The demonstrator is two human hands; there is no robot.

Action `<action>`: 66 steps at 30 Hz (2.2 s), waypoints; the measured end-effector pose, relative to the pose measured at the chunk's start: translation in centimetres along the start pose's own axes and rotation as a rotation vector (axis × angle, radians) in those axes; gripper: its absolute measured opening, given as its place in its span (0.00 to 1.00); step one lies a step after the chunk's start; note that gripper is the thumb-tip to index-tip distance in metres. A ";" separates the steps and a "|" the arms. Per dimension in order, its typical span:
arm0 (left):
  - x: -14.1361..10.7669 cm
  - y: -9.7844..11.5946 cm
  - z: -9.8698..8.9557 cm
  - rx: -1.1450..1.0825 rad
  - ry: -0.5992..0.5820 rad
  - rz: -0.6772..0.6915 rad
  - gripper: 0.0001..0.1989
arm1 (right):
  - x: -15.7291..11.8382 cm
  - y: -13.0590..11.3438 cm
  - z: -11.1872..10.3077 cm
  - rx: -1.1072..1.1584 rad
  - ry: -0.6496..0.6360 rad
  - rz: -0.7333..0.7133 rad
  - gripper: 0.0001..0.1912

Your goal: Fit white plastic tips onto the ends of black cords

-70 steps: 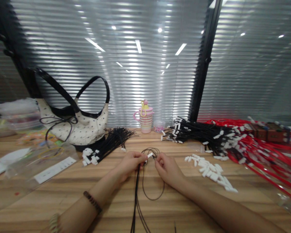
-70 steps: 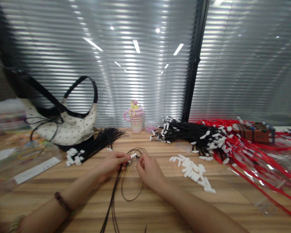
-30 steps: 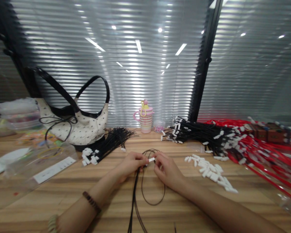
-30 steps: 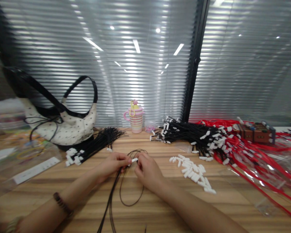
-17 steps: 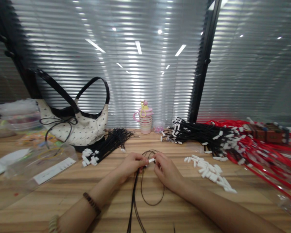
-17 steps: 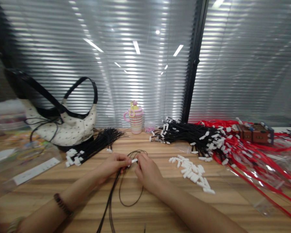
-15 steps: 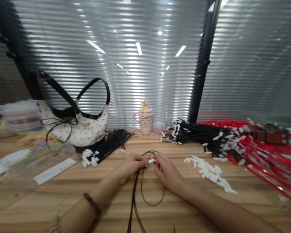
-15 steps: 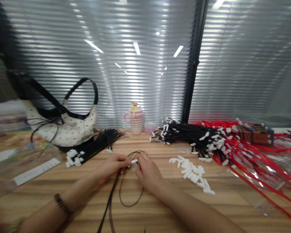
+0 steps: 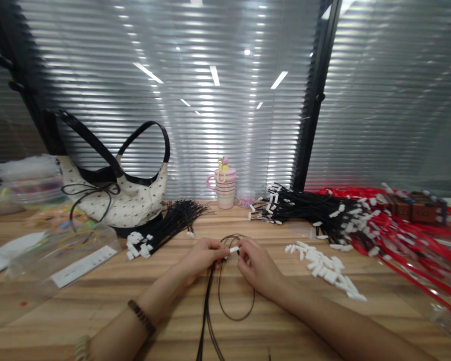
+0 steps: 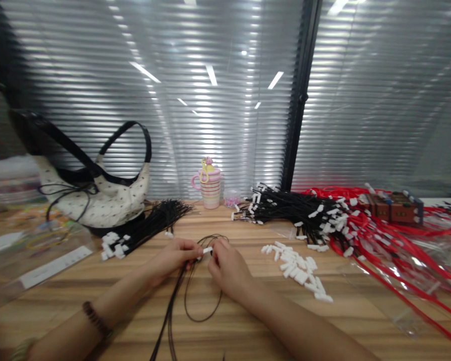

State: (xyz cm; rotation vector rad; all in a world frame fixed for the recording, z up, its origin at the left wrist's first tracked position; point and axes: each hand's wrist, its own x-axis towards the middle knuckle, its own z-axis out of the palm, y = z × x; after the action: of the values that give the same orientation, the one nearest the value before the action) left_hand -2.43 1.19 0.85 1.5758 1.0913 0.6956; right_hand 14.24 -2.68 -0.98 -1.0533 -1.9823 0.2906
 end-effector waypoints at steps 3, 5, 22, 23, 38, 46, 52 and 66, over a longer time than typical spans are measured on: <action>0.1 -0.2 0.0 0.008 -0.002 -0.007 0.14 | 0.0 -0.2 -0.1 -0.003 0.007 -0.002 0.06; 0.0 -0.2 -0.1 0.008 -0.003 -0.005 0.14 | -0.1 -0.3 -0.1 -0.002 0.012 -0.008 0.06; 0.0 -0.1 0.0 0.045 0.005 -0.014 0.14 | 0.0 -0.2 -0.1 -0.033 0.006 -0.034 0.07; 0.0 0.0 0.0 0.048 0.007 -0.012 0.14 | 0.0 -0.2 -0.1 -0.036 0.006 -0.036 0.06; -0.2 0.5 0.1 0.049 0.007 -0.002 0.13 | -0.3 -0.1 0.2 -0.043 0.032 -0.052 0.06; -0.1 0.4 0.2 -0.014 -0.008 0.011 0.14 | -0.4 -0.2 0.0 0.007 0.050 -0.054 0.06; -0.1 0.4 0.2 -0.019 -0.003 0.022 0.14 | -0.3 -0.2 0.1 0.049 0.049 -0.072 0.07; -0.2 0.4 0.2 -0.025 -0.003 -0.003 0.15 | -0.3 -0.2 0.1 0.052 0.055 -0.052 0.07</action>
State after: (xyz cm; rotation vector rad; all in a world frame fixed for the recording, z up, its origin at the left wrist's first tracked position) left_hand -2.28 0.92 1.18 1.5535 1.0791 0.7018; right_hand 14.14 -3.00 -1.06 -0.9651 -1.9394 0.2810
